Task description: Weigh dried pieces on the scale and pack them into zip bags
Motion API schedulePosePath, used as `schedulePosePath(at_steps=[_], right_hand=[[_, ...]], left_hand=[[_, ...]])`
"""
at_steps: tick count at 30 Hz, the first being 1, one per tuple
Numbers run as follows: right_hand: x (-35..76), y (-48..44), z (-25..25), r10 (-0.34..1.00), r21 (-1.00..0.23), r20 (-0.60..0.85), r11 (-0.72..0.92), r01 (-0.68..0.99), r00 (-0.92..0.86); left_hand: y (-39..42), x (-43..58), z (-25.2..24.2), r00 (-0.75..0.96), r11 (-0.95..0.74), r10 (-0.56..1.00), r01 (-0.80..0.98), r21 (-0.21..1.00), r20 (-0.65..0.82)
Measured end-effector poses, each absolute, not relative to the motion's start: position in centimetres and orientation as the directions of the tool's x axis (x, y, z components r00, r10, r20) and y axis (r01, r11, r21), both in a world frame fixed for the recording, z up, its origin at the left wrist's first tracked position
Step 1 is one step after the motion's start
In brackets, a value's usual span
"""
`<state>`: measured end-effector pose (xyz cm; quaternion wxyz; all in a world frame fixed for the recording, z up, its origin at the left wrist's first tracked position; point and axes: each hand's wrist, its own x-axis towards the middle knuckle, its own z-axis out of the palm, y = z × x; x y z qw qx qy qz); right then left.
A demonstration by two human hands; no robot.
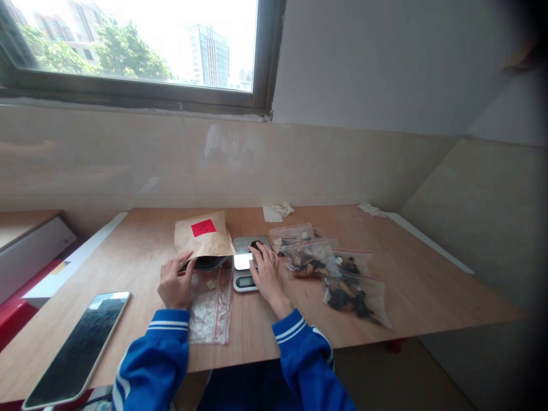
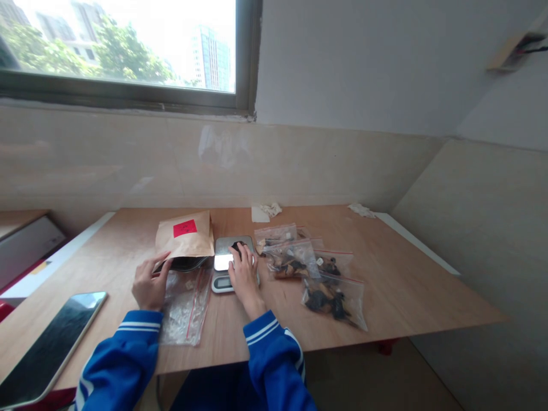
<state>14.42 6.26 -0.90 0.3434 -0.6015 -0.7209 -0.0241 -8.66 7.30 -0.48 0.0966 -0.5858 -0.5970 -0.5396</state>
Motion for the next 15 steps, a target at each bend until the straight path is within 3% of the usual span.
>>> schedulePosePath(at_steps=[4, 8, 12, 15], right_hand=[[13.8, 6.2, -0.2, 0.845, -0.366, 0.532, 0.292, 0.884, -0.058], [10.9, 6.7, 0.8, 0.836, -0.310, 0.509, 0.402, 0.861, -0.207], [7.7, 7.8, 0.8, 0.847, -0.165, 0.402, 0.440, 0.883, -0.347], [6.4, 8.4, 0.7, 0.883, -0.114, 0.316, 0.398, 0.910, -0.347]], left_hand=[[7.1, -8.5, 0.0, -0.419, -0.228, 0.575, 0.743, 0.630, 0.702], [7.0, -8.8, 0.2, -0.555, -0.147, 0.551, 0.671, 0.726, 0.624], [7.0, -9.1, 0.2, -0.592, -0.096, 0.570, 0.640, 0.763, 0.569], [7.1, -9.1, 0.1, -0.588, -0.097, 0.569, 0.647, 0.756, 0.575]])
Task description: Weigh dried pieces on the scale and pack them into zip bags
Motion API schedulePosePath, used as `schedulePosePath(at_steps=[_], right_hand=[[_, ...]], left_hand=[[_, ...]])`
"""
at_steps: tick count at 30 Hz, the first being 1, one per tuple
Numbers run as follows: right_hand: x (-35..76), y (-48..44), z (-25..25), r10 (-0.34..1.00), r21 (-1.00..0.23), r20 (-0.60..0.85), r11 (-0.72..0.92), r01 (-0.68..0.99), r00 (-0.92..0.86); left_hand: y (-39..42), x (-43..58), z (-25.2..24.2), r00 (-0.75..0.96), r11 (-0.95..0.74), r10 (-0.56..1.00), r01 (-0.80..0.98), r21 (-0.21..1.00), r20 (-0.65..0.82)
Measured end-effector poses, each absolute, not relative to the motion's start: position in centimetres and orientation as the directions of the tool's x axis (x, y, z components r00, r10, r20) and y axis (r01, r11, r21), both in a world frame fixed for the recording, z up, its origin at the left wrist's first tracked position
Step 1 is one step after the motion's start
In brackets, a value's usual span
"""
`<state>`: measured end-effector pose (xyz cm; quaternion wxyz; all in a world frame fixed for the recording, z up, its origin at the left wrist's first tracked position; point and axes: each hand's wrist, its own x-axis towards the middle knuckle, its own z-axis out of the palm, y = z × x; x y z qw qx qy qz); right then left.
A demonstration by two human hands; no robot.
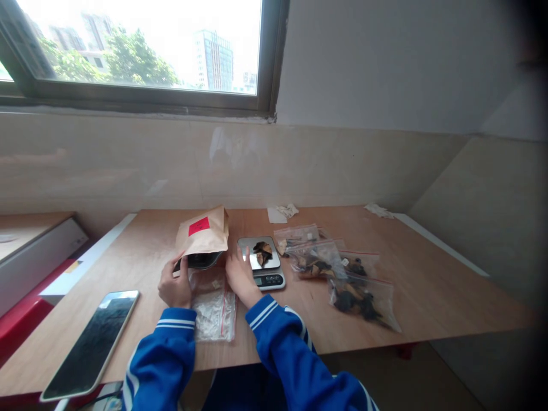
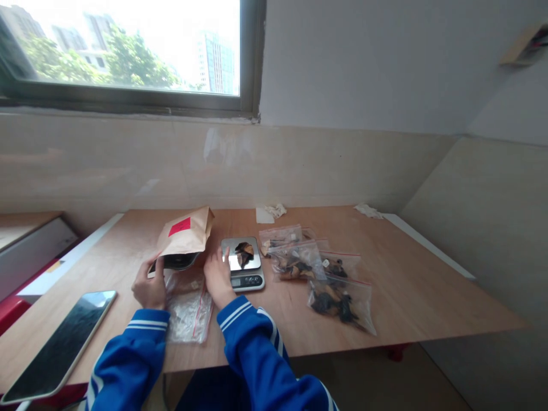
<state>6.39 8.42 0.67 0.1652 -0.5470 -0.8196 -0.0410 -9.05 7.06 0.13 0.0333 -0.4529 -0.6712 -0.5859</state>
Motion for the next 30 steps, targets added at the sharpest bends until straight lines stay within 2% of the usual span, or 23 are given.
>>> schedulePosePath(at_steps=[5, 10, 13, 17, 23, 30], right_hand=[[6.7, 8.2, 1.3, 0.887, -0.161, 0.319, 0.398, 0.903, -0.333], [8.8, 6.5, 1.9, 0.828, -0.355, 0.459, 0.503, 0.788, -0.321], [10.4, 5.7, 2.1, 0.828, -0.430, 0.508, 0.484, 0.762, -0.239], [12.2, 5.7, 2.0, 0.847, -0.426, 0.503, 0.415, 0.804, -0.170], [15.4, 6.5, 1.0, 0.853, -0.529, 0.522, 0.317, 0.787, 0.007], [18.2, 7.0, -0.4, 0.869, -0.511, 0.490, 0.231, 0.828, 0.060]], left_hand=[[7.1, -8.9, 0.2, -0.547, -0.128, 0.555, 0.689, 0.713, 0.627], [6.9, -9.1, 0.3, -0.555, -0.129, 0.560, 0.675, 0.726, 0.615], [6.7, -9.0, 0.4, -0.537, -0.145, 0.574, 0.677, 0.722, 0.618], [6.7, -8.8, 0.3, -0.475, -0.193, 0.579, 0.711, 0.677, 0.663], [7.0, -9.0, -0.3, -0.430, -0.204, 0.595, 0.736, 0.645, 0.679], [7.0, -8.9, -0.5, -0.359, -0.228, 0.586, 0.787, 0.574, 0.726]])
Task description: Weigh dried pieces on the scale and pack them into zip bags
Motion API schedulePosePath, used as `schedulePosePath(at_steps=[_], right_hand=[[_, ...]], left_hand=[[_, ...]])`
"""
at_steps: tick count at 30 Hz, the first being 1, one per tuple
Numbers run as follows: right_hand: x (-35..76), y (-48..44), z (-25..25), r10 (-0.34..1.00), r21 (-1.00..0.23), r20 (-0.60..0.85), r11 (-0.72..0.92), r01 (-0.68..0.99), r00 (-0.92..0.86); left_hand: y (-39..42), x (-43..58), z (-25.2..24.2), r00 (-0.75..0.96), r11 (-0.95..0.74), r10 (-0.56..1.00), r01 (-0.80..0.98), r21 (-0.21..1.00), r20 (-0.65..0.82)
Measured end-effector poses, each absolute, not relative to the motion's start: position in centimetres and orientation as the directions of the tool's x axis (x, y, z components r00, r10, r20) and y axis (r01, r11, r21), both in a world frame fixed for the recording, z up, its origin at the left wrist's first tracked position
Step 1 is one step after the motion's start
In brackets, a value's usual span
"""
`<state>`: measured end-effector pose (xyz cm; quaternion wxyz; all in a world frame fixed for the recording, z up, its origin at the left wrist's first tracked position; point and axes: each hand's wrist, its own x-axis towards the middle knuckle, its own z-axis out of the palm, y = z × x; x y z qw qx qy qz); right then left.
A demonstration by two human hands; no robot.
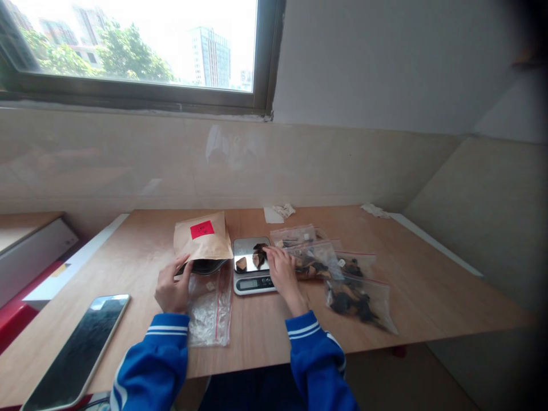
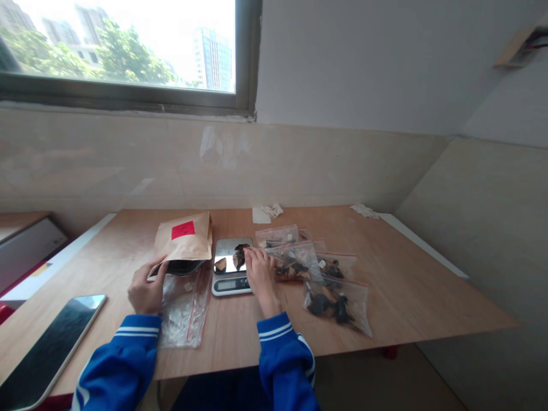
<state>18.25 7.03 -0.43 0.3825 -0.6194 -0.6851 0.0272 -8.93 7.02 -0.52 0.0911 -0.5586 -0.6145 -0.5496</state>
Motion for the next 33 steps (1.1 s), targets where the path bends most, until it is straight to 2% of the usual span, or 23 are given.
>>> schedulePosePath(at_steps=[11, 15, 20, 26, 28, 30, 33], right_hand=[[18.2, 8.7, -0.1, 0.898, -0.571, 0.426, 0.176, 0.802, 0.106], [17.6, 9.8, 0.4, 0.897, -0.566, 0.437, 0.216, 0.795, 0.067], [17.9, 9.8, -0.2, 0.874, -0.612, 0.459, 0.180, 0.770, 0.161], [18.4, 8.0, 0.4, 0.858, -0.584, 0.485, 0.177, 0.792, 0.166], [17.2, 6.7, 1.6, 0.819, -0.601, 0.546, 0.237, 0.763, 0.176], [14.9, 5.0, 2.8, 0.778, -0.616, 0.617, 0.389, 0.685, 0.113], [10.3, 2.7, 3.7, 0.721, -0.518, 0.628, 0.668, 0.534, -0.293]], left_hand=[[7.0, -8.9, -0.5, -0.343, -0.249, 0.588, 0.785, 0.568, 0.732], [7.1, -8.9, -0.5, -0.336, -0.259, 0.599, 0.778, 0.573, 0.727], [7.1, -8.9, -0.5, -0.342, -0.265, 0.592, 0.772, 0.577, 0.730], [7.0, -8.7, -0.3, -0.348, -0.262, 0.587, 0.772, 0.579, 0.731], [6.9, -8.6, -0.2, -0.349, -0.269, 0.580, 0.771, 0.577, 0.736], [6.9, -8.6, -0.1, -0.334, -0.283, 0.571, 0.777, 0.562, 0.750], [6.8, -8.6, -0.2, -0.295, -0.301, 0.556, 0.800, 0.519, 0.777]])
